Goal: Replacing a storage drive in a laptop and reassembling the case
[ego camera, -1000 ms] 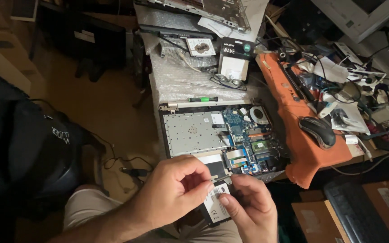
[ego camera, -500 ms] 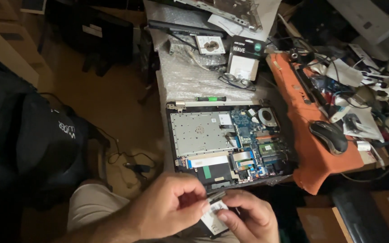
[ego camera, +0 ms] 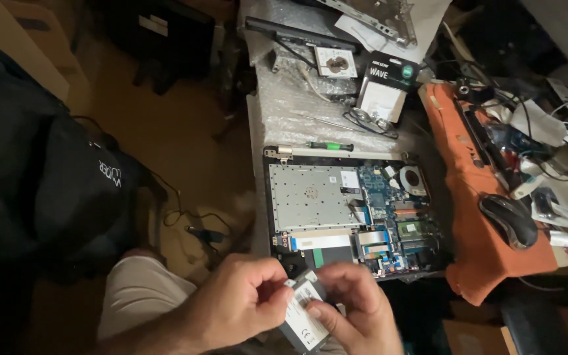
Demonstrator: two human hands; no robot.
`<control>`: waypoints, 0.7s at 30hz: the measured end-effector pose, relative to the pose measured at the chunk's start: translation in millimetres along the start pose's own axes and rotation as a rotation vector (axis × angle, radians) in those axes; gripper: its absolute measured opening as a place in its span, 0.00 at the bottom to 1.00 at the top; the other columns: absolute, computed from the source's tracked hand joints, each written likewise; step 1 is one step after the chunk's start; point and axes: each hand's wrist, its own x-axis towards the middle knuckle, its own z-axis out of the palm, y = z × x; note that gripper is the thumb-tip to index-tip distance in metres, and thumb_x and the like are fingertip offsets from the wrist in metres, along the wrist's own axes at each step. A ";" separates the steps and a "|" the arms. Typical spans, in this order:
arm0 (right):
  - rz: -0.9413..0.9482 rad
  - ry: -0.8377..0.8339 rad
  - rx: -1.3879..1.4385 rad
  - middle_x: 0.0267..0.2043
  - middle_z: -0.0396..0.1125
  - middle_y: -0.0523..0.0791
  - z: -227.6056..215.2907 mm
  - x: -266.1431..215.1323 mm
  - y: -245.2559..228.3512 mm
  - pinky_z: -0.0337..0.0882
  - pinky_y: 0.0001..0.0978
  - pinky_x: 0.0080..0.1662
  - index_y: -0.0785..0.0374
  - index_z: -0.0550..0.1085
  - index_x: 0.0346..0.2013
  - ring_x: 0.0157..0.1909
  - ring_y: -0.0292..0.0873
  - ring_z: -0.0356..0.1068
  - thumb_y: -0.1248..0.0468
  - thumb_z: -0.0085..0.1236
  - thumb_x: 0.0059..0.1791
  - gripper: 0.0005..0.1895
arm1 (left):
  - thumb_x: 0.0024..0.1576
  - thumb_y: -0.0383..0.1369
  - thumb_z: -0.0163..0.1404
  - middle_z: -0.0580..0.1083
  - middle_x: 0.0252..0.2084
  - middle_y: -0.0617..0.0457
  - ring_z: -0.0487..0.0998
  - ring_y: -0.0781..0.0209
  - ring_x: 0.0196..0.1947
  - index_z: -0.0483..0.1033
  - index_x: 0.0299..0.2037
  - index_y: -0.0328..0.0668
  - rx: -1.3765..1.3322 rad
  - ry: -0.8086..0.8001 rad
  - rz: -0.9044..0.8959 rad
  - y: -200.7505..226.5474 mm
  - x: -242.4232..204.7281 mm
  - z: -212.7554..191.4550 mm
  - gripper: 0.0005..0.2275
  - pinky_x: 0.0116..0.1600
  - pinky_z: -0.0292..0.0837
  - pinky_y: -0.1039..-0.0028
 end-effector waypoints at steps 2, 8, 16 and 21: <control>0.068 -0.003 -0.022 0.48 0.76 0.50 -1.6 6.6 -5.5 0.79 0.32 0.45 0.65 0.68 0.54 0.45 0.42 0.78 0.67 0.68 0.46 0.25 | 0.52 0.32 0.54 0.75 0.19 0.60 0.71 0.70 0.19 0.75 0.22 0.44 -0.035 0.034 -0.034 -7.3 1.7 -1.6 0.07 0.24 0.66 0.74; -0.100 0.214 -0.675 0.56 0.75 0.46 -27.2 3.1 -5.2 0.78 0.28 0.46 0.63 0.72 0.53 0.44 0.38 0.80 0.40 0.58 0.43 0.35 | 0.55 0.30 0.54 0.73 0.19 0.57 0.68 0.68 0.17 0.77 0.23 0.43 -0.153 0.151 -0.189 -41.0 -4.7 -29.0 0.07 0.19 0.59 0.76; -0.196 0.152 -0.816 0.56 0.74 0.48 -20.8 2.9 -15.8 0.72 0.39 0.58 0.59 0.74 0.46 0.59 0.48 0.75 0.39 0.62 0.41 0.31 | 0.57 0.27 0.52 0.74 0.15 0.53 0.72 0.65 0.15 0.77 0.23 0.40 -0.126 0.330 -0.306 -58.6 -3.5 -31.0 0.09 0.17 0.67 0.75; -0.356 -0.015 -0.957 0.64 0.68 0.50 -1.8 30.8 -15.5 0.68 0.54 0.61 0.60 0.68 0.49 0.61 0.54 0.71 0.39 0.66 0.43 0.34 | 0.57 0.28 0.53 0.75 0.17 0.54 0.71 0.66 0.14 0.79 0.25 0.40 -0.170 0.307 -0.348 -42.6 11.3 0.6 0.08 0.15 0.63 0.76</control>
